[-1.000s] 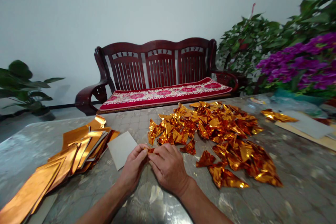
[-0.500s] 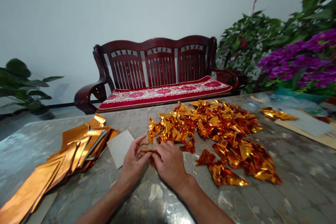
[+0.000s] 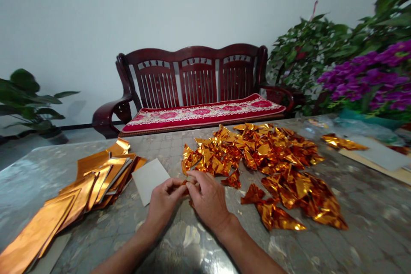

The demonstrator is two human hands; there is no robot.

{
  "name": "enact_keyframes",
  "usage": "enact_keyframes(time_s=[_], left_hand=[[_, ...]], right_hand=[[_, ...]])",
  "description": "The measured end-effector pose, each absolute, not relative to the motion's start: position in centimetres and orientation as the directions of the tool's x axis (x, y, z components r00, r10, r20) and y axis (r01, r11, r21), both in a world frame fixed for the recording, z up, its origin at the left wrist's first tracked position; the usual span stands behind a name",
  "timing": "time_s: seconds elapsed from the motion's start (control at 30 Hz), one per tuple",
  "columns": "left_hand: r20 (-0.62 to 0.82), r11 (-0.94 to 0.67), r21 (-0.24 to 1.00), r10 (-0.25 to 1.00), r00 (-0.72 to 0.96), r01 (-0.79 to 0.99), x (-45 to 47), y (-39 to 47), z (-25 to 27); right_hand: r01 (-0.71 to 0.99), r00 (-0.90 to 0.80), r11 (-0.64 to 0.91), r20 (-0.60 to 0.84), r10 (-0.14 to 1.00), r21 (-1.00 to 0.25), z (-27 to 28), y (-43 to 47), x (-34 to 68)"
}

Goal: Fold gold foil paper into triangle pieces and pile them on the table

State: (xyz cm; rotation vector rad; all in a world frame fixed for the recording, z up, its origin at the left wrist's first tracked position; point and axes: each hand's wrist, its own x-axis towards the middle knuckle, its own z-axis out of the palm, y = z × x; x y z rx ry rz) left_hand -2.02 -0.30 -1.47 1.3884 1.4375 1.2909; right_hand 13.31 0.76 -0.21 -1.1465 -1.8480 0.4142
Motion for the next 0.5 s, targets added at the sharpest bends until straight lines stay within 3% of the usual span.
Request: enact_keyframes(time_s=[0.13,0.5], left_hand=[[0.218,-0.172,0.921,0.971,-0.097,0.349,-2.03,-0.55,-1.64],[0.287,-0.254,0.905,0.957,-0.048,0.342,-2.00,-0.71,-1.33]], right_hand=[[0.544,-0.213,0.522,0.494,0.843,-0.656,-0.05,1.27,13.41],[0.582,-0.174,0.469,0.461,0.870,-0.665,-0.26,1.10,13.08]])
